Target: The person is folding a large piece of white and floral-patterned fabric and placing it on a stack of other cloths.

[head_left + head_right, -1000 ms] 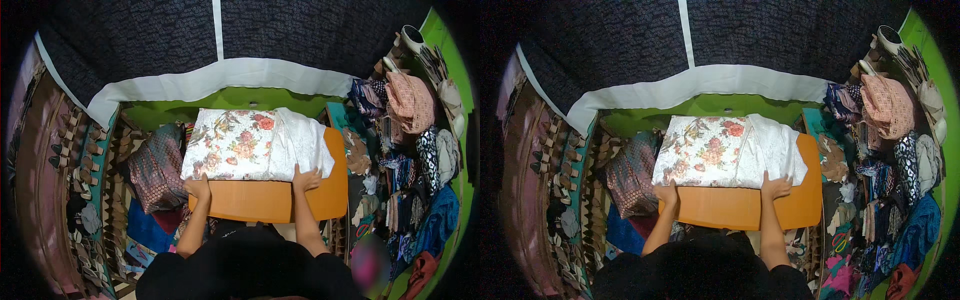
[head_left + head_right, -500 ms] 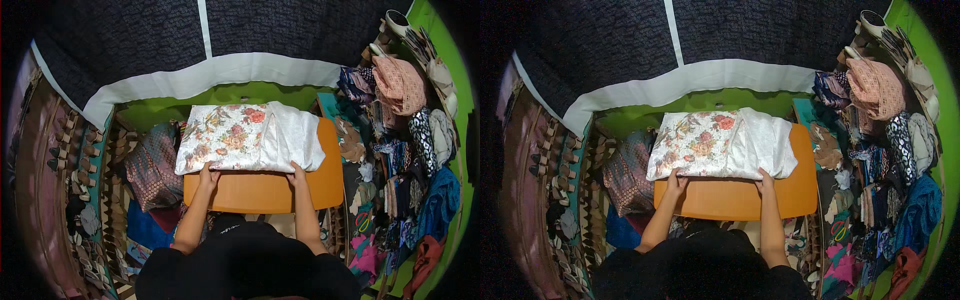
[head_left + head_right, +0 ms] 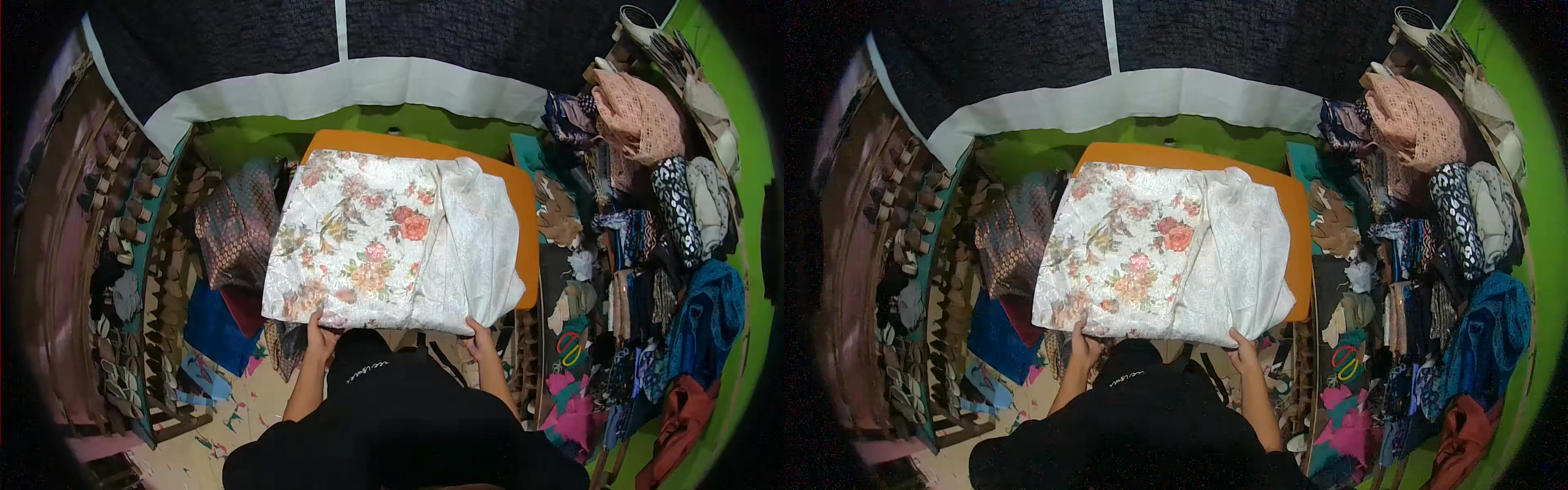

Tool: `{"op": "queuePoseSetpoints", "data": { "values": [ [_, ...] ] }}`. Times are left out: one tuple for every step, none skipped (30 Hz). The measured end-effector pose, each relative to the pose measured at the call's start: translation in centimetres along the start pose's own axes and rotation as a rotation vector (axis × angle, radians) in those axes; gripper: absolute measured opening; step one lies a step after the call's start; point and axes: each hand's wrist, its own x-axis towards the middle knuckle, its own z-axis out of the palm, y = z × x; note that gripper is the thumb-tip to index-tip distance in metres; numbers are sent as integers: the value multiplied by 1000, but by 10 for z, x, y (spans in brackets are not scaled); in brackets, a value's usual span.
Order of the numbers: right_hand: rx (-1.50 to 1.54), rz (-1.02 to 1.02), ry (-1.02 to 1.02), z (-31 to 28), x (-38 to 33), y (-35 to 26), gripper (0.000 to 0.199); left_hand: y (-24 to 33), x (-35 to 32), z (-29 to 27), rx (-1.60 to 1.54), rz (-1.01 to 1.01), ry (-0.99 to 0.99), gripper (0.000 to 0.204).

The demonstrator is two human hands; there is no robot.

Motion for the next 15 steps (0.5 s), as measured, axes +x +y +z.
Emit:
{"op": "queuePoseSetpoints", "data": {
  "values": [
    [10, -26, -37, -11, 1, 7, 54, -5, -9, 7, -42, 48, 19, 33],
    [14, -48, -77, -18, 1, 12, 56, -9, -11, 2, -46, 55, 28, 33],
    [7, -40, -78, -23, -2, 14, 56, -13, -9, -10, 2, 90, 44, 35],
    [-18, -43, -77, -26, -4, 15, 58, -17, -5, -24, 51, 124, 60, 37],
    [-45, -44, -79, -26, -7, 14, 60, -15, 3, -51, 202, 108, 85, 40],
    [-49, -39, -82, -24, -12, 11, 60, -14, 5, -59, 343, 134, 192, 43],
    [5, -64, -91, -21, -17, 9, 61, -16, 8, -65, 408, 247, 185, 44],
    [63, -93, -98, -22, -21, 8, 63, -17, 10, -60, 475, 358, 172, 44],
    [78, -106, -171, -27, -15, 12, 63, -17, 10, -57, 475, 360, 172, 44],
    [79, -108, -172, -28, -9, 16, 63, -16, 10, -54, 344, 367, 97, 45],
    [206, -134, -204, -28, -1, 19, 64, -14, 9, -48, 214, 373, 22, 45],
    [336, -162, -233, -25, 1, 20, 64, -12, 5, -34, 218, 371, 17, 45],
    [339, -165, -207, -25, 1, 19, 64, -12, 1, -19, -21, 335, 28, 45],
    [343, -168, -211, -24, 1, 19, 64, -11, -2, -10, -261, 299, 41, 45],
    [365, -172, -186, -22, 0, 19, 64, -11, 0, -11, -227, 319, 29, 44]
  ]
}}
